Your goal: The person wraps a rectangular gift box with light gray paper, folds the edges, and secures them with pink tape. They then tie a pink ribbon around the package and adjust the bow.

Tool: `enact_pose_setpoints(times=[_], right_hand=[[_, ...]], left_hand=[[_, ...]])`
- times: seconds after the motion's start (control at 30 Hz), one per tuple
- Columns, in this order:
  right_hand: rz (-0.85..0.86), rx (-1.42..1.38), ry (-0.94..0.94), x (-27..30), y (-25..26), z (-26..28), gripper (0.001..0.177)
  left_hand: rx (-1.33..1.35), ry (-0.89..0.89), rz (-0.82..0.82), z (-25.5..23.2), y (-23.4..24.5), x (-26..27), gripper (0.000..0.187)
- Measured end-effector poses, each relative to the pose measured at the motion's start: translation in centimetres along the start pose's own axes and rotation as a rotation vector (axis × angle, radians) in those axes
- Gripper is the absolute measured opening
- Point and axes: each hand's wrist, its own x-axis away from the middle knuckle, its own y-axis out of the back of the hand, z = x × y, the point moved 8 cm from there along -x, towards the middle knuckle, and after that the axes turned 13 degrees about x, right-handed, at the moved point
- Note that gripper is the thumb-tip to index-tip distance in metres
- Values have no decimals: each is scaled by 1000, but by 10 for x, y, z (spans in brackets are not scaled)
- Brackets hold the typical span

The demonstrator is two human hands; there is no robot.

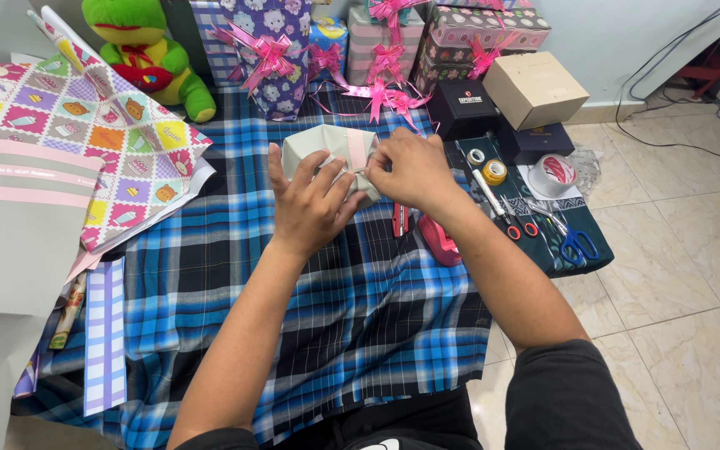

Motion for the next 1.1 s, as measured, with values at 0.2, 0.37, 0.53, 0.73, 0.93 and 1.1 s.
enact_pose_setpoints(times=[0.2, 0.37, 0.53, 0.73, 0.93, 1.1], right_hand=[[68, 32, -79, 2, -3, -11, 32], [105, -176, -164, 2, -9, -19, 23], [42, -357, -216, 2, -13, -14, 70], [34, -539, -98, 1, -22, -9, 53], [60, -641, -93, 6, -31, -13, 43], [34, -556, 36, 13, -28, -4, 64]], left_hand=[[1, 12, -15, 3, 3, 1, 27], [-3, 6, -8, 1, 0, 0, 27], [9, 21, 7, 3, -5, 2, 27], [22, 31, -28, 4, -1, 10, 26], [52, 63, -46, 7, 1, 18, 26], [62, 65, -61, 6, 2, 20, 27]])
